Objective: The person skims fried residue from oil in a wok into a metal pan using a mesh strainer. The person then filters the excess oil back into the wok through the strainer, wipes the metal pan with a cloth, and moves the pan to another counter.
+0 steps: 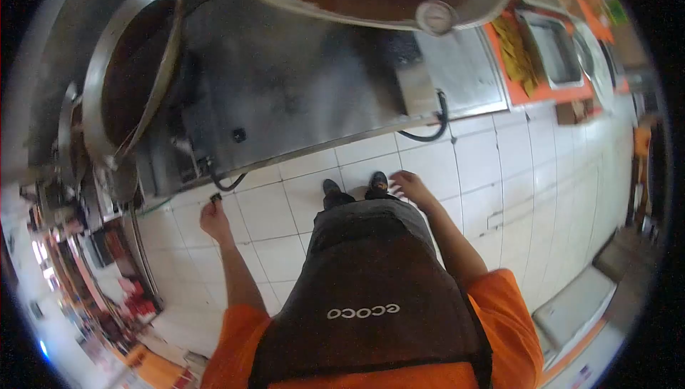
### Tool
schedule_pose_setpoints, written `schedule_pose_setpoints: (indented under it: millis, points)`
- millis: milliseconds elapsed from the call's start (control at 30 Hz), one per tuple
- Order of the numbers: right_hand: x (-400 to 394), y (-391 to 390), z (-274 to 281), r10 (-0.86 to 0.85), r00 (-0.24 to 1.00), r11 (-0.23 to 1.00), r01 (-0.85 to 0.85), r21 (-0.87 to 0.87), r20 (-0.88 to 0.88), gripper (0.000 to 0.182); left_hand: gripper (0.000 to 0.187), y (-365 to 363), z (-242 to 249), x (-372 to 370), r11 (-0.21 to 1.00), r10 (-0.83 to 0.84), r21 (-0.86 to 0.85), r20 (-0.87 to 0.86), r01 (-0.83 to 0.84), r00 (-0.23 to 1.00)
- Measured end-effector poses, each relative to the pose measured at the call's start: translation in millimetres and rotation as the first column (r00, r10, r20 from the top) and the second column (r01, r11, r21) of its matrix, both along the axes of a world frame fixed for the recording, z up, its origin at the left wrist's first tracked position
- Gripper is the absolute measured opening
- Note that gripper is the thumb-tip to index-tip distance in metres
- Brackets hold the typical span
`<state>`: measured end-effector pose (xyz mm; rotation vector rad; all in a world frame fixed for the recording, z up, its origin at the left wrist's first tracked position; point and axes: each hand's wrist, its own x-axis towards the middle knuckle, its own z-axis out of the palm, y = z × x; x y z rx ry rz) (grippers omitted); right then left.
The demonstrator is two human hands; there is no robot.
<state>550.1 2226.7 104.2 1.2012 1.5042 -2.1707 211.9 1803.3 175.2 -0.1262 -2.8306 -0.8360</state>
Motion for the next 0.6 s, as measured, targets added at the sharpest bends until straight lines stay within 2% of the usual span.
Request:
schedule_pose_setpoints:
  millis: [33,67,100,167,200,233,300,367,400,500,600]
  points:
    - [-17.7,-11.6,11.7,0.047,0.999,0.999,-0.047,0.011,-0.008,0.032,0.02,21.1,0.7,20.8,0.986,-0.069,0.158,0.08,0.056,0.994]
    - [-29.9,-23.1,16.5,0.078,0.994,0.997,-0.079,-0.008,-0.074,0.032,0.022,50.0,-1.2,39.9,0.934,-0.179,0.345,0.239,0.089,0.954]
    - [-41.4,-33.9,20.7,0.115,0.983,0.993,-0.119,-0.024,-0.141,0.032,0.024,79.7,-0.9,64.5,0.853,-0.299,0.516,0.373,0.071,0.878]
    - [-70.1,-45.2,87.3,0.012,0.991,0.955,-0.051,-0.294,-0.133,0.033,0.03,161.9,27.4,109.3,0.816,-0.424,0.578,0.615,-0.015,0.665]
    - [-72.8,-48.9,88.7,-0.048,0.98,0.946,-0.017,-0.324,-0.191,0.033,0.031,191.4,32.4,126.7,0.795,-0.499,0.606,0.659,-0.005,0.563]
    - [-74.8,-51.3,89.1,-0.109,0.962,0.935,0.014,-0.355,-0.249,0.033,0.031,215.3,35.3,139.3,0.774,-0.565,0.634,0.689,0.002,0.454]
    - [-70.9,-46.2,87.6,-0.244,0.921,0.924,0.125,-0.362,-0.303,0.033,0.029,250.6,38.4,154.3,0.762,-0.617,0.647,0.707,0.035,0.345]
    - [-60.4,-37.4,85.5,-0.385,0.873,0.905,0.291,-0.311,-0.3,0.033,0.027,275.7,38.4,160.9,0.725,-0.661,0.689,0.691,0.011,0.292]
    - [-56.6,-29.4,98.4,-0.375,0.876,0.913,0.292,-0.286,-0.304,0.028,0.026,288.1,38.7,163.3,0.705,-0.683,0.709,0.68,-0.003,0.267]
    - [-47.7,-24.0,99.5,-0.552,0.77,0.828,0.461,-0.319,-0.319,0.029,0.027,320.7,60.2,170.7,0.73,-0.684,0.651,0.693,0.208,0.229]
    - [-47.2,12.4,79.2,-0.83,0.557,0.478,0.692,-0.541,-0.02,0.025,0.03,327.0,55.4,175.4,0.631,-0.764,0.619,0.599,0.467,0.238]
